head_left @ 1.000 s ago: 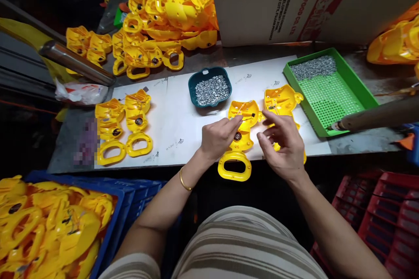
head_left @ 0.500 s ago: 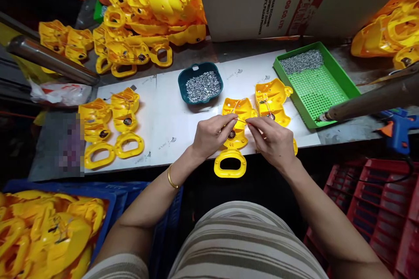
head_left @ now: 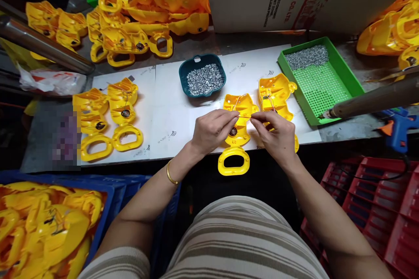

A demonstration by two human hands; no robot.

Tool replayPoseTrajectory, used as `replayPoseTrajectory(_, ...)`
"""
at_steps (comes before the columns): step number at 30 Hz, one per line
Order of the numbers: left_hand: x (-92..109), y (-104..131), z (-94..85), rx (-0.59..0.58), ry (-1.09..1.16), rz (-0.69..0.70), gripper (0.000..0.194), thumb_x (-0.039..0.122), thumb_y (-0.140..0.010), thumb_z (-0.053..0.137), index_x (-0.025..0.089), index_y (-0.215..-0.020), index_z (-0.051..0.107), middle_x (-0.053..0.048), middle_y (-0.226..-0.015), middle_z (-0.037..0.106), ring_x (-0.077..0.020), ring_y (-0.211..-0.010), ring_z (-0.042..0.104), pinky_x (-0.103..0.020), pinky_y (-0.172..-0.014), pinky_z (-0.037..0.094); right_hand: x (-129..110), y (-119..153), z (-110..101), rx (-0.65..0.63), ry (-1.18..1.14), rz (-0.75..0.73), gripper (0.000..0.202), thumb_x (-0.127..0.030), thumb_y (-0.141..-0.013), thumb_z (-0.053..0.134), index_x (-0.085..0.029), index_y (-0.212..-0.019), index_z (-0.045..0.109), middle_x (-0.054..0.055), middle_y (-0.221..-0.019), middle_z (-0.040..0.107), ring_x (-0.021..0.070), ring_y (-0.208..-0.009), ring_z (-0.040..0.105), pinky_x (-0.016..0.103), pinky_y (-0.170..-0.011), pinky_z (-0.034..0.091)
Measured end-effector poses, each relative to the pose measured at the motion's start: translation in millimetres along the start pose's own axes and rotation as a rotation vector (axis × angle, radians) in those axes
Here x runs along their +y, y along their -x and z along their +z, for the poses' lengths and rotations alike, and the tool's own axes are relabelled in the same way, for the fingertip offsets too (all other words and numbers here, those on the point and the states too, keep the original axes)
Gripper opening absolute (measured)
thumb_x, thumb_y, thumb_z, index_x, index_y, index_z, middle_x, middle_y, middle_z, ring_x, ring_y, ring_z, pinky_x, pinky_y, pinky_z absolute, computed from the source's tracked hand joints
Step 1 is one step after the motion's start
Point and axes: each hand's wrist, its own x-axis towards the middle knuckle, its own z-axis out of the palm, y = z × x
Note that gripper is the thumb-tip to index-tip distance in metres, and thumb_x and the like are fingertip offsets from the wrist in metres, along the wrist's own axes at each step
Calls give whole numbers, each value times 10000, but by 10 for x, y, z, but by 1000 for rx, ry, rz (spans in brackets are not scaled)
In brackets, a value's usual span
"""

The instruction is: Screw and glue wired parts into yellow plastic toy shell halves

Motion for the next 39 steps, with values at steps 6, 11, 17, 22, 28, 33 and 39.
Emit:
replayPoseTrajectory(6, 78, 318, 4, 160, -69, -137, 350, 340, -916, 587, 180, -1227, 601, -99, -1162, 687, -205, -1052, 622, -330, -923, 496, -10, 174, 4, -150, -145, 56, 140, -237, -879, 622, -199, -946, 739, 40, -902, 758, 159, -762, 704, 259, -665, 552)
replayPoseTrajectory(11, 206, 846, 119, 44, -208, -362, 695, 545, -773, 694, 164, -1315, 486, -149, -1223, 617, -298, -1130, 531, -448, -983, 398, -38, 311, 94, -331, -128, 25, 119, -219, -892, 604, -206, -921, 718, 38, -893, 739, 158, -789, 694, 260, -699, 541)
replayPoseTrajectory(17, 289, 981, 197, -82, -238, -410, 449, 496, -744, 742, 229, -1092, 645, -118, -1229, 612, -311, -1163, 505, -511, -1031, 306, -96, 289, 142, -394, -20, 17, 110, -196, -899, 582, -198, -900, 692, 38, -887, 659, 135, -711, 626, 239, -608, 479)
replayPoseTrajectory(22, 316, 943, 192, -76, -184, -384, 204, 414, -797, 723, 253, -920, 704, -87, -1222, 621, -300, -1193, 498, -552, -1065, 269, -122, 312, 101, -432, 49, -2, 128, -199, -913, 559, -184, -906, 687, 49, -895, 645, 144, -729, 620, 245, -614, 480)
replayPoseTrajectory(28, 310, 982, 225, -70, -148, -376, 173, 385, -822, 720, 265, -947, 716, -77, -1209, 638, -301, -1229, 483, -576, -1094, 238, -208, 399, 189, -357, 336, -143, 200, -231, -960, 489, -181, -899, 672, 67, -878, 638, 172, -777, 606, 270, -654, 440)
replayPoseTrajectory(33, 261, 970, 243, -41, -114, -382, 160, 350, -813, 737, 249, -935, 718, -75, -1180, 647, -294, -1220, 493, -549, -1082, 285, -226, 437, 297, -274, 482, -243, 183, -223, -953, 514, -178, -857, 663, 55, -827, 642, 157, -739, 594, 258, -563, 373)
replayPoseTrajectory(39, 223, 980, 255, -2, -66, -412, 134, 317, -792, 760, 243, -900, 732, -64, -1170, 652, -285, -1218, 489, -522, -1078, 311, -101, 582, 291, -212, 339, -364, 225, -216, -955, 515, -165, -1127, 650, 111, -1079, 668, 176, -902, 635, 263, -693, 522)
